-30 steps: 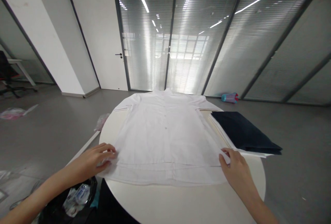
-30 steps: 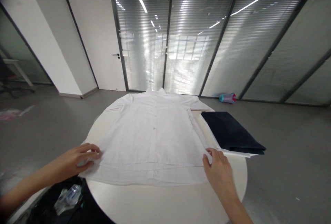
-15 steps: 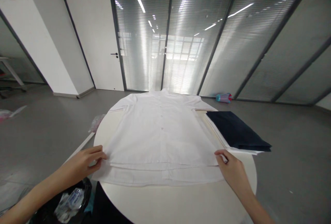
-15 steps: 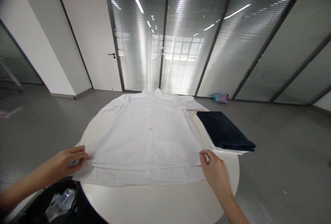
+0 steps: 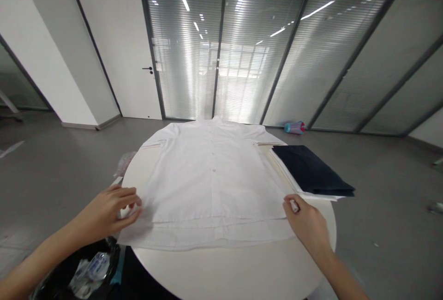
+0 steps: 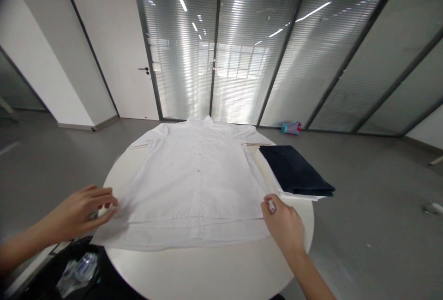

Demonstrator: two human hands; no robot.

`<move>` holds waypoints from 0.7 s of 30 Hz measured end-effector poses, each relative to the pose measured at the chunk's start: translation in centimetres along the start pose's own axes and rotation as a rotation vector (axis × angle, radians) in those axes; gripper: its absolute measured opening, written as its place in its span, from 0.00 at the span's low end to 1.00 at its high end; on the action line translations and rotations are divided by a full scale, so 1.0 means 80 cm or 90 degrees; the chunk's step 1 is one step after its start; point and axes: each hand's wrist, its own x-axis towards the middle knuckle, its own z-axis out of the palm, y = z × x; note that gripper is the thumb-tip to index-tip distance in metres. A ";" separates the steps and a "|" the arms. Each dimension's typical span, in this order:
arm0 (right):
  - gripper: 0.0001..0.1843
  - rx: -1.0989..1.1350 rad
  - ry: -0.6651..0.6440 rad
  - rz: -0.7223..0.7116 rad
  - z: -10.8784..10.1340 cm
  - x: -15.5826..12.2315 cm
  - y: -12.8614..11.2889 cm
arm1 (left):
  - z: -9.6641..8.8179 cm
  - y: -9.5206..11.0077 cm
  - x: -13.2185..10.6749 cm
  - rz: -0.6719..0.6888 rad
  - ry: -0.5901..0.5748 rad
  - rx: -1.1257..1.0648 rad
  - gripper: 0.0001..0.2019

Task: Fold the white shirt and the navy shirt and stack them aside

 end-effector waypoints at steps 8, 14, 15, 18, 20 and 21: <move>0.14 -0.127 0.060 -0.111 -0.066 0.132 -0.072 | 0.031 0.013 0.184 0.110 0.023 -0.082 0.15; 0.15 -0.206 -0.112 0.029 -0.046 0.296 -0.070 | 0.121 -0.030 0.264 0.014 0.056 -0.148 0.17; 0.16 -0.216 -0.134 0.058 -0.038 0.316 -0.064 | 0.131 -0.039 0.264 -0.015 0.064 -0.167 0.17; 0.18 -0.230 -0.177 0.108 -0.010 0.360 -0.046 | 0.149 -0.056 0.257 -0.065 0.064 -0.231 0.19; 0.18 -0.229 -0.194 0.126 0.008 0.378 -0.038 | 0.153 -0.061 0.254 -0.076 0.061 -0.258 0.18; 0.18 -0.227 -0.203 0.133 0.017 0.384 -0.035 | 0.154 -0.062 0.255 -0.076 0.060 -0.265 0.18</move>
